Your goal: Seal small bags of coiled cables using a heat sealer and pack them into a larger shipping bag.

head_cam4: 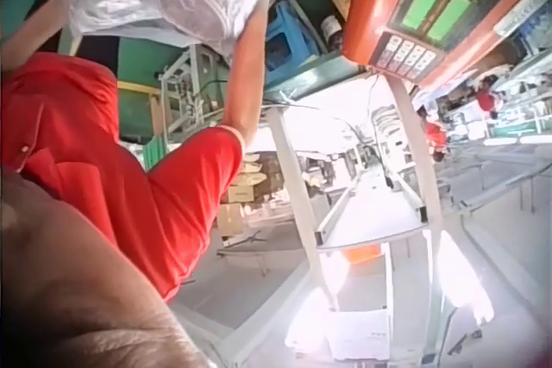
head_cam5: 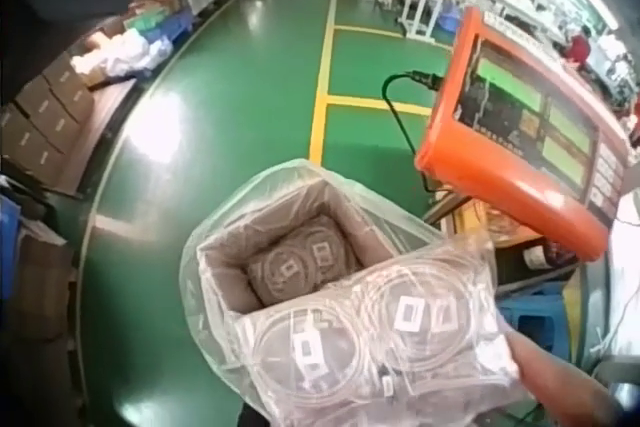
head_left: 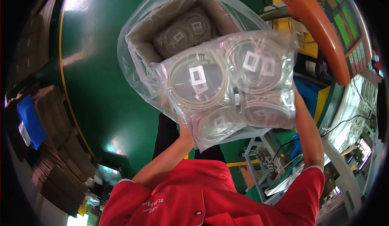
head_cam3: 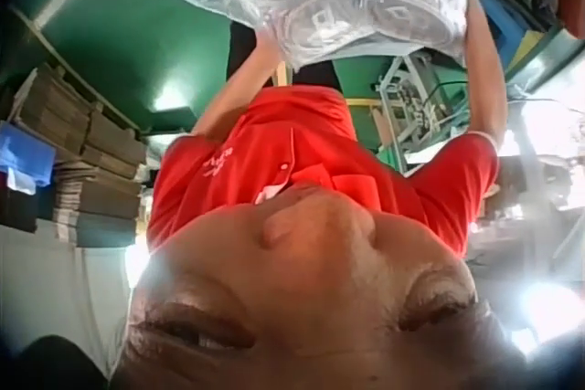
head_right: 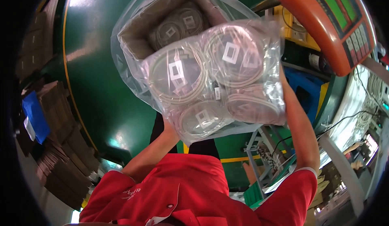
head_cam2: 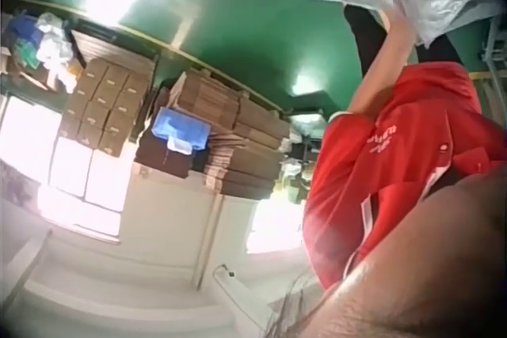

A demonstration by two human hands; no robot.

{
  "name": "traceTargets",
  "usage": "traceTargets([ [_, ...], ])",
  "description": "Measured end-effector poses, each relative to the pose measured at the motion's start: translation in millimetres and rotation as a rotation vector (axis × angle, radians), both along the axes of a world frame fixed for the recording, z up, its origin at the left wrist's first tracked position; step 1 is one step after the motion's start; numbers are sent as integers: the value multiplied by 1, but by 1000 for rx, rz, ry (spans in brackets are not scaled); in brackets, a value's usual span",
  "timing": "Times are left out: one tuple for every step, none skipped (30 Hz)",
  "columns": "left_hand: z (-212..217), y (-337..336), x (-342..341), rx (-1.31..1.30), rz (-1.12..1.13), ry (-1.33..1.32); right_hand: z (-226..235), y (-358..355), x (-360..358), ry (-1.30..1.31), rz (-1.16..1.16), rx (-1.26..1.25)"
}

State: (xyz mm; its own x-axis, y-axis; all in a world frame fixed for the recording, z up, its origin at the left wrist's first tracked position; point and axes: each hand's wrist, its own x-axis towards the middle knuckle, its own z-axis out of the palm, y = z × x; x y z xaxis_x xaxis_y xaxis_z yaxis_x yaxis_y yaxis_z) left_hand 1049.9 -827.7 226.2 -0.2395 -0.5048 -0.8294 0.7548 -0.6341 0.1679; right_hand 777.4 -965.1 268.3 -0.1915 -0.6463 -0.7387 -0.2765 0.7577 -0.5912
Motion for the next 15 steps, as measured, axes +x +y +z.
traceTargets([
  [-8,0,6,60,102,28,-25,-4,7,67,102,-18],
  [-15,-1,9,120,207,67,-11,34,0,144,208,-38],
  [-22,-1,13,180,311,105,-54,12,8,218,312,-57],
  [-21,-3,13,198,317,107,-69,21,8,299,406,-68],
  [-18,-6,16,212,311,116,-92,20,11,377,499,-79],
  [-13,-13,19,224,303,121,-113,18,9,450,591,-93],
  [-13,-18,19,230,295,127,-138,9,10,525,682,-114],
  [-19,-18,19,234,298,128,-151,14,0,602,774,-139],
  [-28,-16,18,210,293,131,-172,25,-14,603,775,-135],
  [-39,-13,15,188,288,135,-188,35,-28,500,576,-59],
  [-44,-11,13,162,284,140,-196,40,-35,398,376,12],
  [-48,-9,8,163,282,148,-201,44,-44,297,174,79],
  [-51,-8,3,195,232,62,-200,47,-45,192,-29,144],
  [-52,-7,-2,225,179,-20,-198,49,-48,89,-234,204],
  [-53,-5,-5,252,122,-99,-194,51,-52,-14,-442,258],
])
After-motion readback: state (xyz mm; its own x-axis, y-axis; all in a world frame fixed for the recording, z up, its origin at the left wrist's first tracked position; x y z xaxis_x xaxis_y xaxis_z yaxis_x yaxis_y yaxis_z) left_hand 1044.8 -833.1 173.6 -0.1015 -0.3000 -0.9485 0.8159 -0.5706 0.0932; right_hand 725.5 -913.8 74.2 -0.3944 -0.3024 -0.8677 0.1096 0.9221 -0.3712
